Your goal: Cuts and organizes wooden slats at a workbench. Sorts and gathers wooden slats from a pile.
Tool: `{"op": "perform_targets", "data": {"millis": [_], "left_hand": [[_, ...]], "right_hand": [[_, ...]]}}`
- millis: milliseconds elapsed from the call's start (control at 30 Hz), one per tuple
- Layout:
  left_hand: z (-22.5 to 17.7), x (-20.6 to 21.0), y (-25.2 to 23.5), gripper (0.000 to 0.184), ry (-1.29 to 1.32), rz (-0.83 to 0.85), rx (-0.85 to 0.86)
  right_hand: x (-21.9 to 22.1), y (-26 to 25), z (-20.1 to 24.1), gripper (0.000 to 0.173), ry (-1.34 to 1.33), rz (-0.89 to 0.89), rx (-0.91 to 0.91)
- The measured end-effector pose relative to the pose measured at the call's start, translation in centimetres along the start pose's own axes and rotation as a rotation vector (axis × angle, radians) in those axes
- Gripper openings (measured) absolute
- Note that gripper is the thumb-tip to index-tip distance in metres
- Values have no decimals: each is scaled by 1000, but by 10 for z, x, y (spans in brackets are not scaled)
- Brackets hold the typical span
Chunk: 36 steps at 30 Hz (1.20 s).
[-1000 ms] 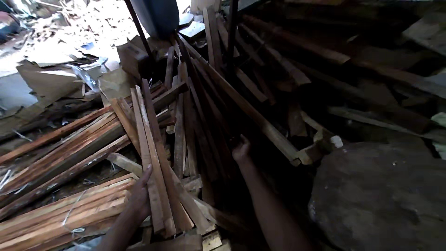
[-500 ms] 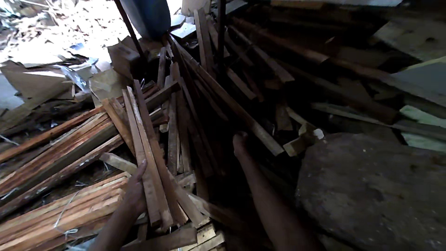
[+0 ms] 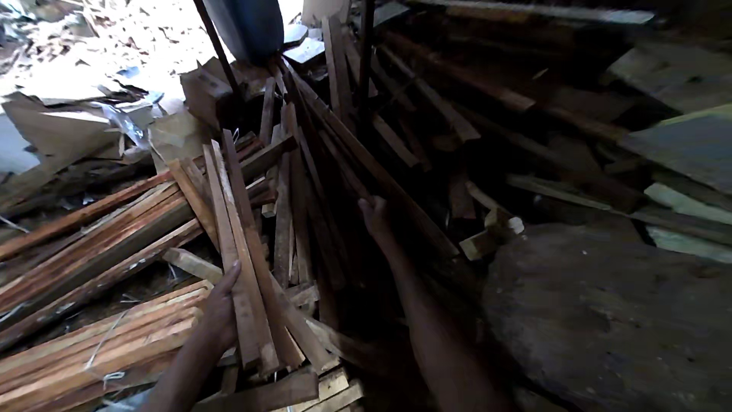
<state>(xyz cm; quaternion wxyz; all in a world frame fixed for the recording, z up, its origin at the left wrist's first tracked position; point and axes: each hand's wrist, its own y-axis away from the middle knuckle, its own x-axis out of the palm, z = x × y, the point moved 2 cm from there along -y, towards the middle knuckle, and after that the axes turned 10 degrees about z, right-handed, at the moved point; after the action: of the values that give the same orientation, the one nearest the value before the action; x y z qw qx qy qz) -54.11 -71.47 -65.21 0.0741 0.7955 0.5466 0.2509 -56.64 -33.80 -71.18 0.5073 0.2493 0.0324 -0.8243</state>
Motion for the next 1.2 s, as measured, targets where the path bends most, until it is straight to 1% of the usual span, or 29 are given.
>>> {"op": "perform_targets", "data": {"millis": [67, 133, 200, 267, 300, 367, 433, 500, 533, 600, 633, 700, 767, 800, 867, 933, 1033, 1067, 1133, 1167, 1200], "left_hand": [[-2, 2, -1, 49, -21, -13, -9], [-3, 8, -1, 48, -45, -41, -18], [-2, 16, -3, 48, -51, -58, -25], [-4, 26, -7, 48, -52, -86, -21], [-5, 32, -8, 49, -56, -109, -13], [-7, 46, -9, 50, -60, -137, -15], [-4, 50, -12, 52, -39, -124, -26], [0, 50, -16, 55, -20, -129, -39], [2, 50, -15, 56, -24, -138, -50], [6, 47, -15, 58, -37, -137, -66], [7, 44, -17, 59, -42, -130, -64], [6, 37, -15, 57, -46, -117, -56], [2, 39, -8, 53, -53, -101, -62], [0, 40, -5, 53, -65, -105, -72], [-5, 40, 1, 52, -81, -116, -84], [-7, 36, 3, 51, -71, -108, -85], [-10, 30, 6, 51, -73, -94, -86], [-10, 29, 7, 52, -71, -104, -93], [-11, 28, 9, 51, -75, -122, -93], [-11, 27, 10, 52, -71, -125, -92], [-12, 25, 10, 54, -66, -118, -95]], "right_hand": [[-7, 52, 1, 49, -64, -16, 42], [-16, 105, 4, 51, -31, 28, 84], [-24, 152, 2, 56, 25, 74, 115], [-30, 185, 7, 55, -30, 148, 173], [-33, 199, 7, 53, -122, 211, 198], [-33, 225, -2, 45, -499, 377, 209], [-18, 242, -23, 50, -952, 625, 185], [14, 246, -49, 55, -1319, 835, 214], [30, 247, -63, 56, -1442, 861, 280], [45, 248, -90, 56, -1569, 782, 378], [46, 246, -100, 53, -1570, 748, 392], [41, 240, -110, 47, -1513, 740, 400], [30, 228, -110, 42, -1378, 714, 373], [26, 222, -106, 42, -1308, 683, 361], [24, 214, -107, 51, -1168, 666, 358], [25, 211, -110, 65, -1025, 672, 364], [28, 205, -119, 81, -908, 628, 345], [29, 200, -124, 81, -895, 613, 339], [31, 187, -134, 71, -803, 557, 340], [31, 180, -135, 65, -709, 510, 334], [32, 177, -128, 66, -595, 466, 340]]}}
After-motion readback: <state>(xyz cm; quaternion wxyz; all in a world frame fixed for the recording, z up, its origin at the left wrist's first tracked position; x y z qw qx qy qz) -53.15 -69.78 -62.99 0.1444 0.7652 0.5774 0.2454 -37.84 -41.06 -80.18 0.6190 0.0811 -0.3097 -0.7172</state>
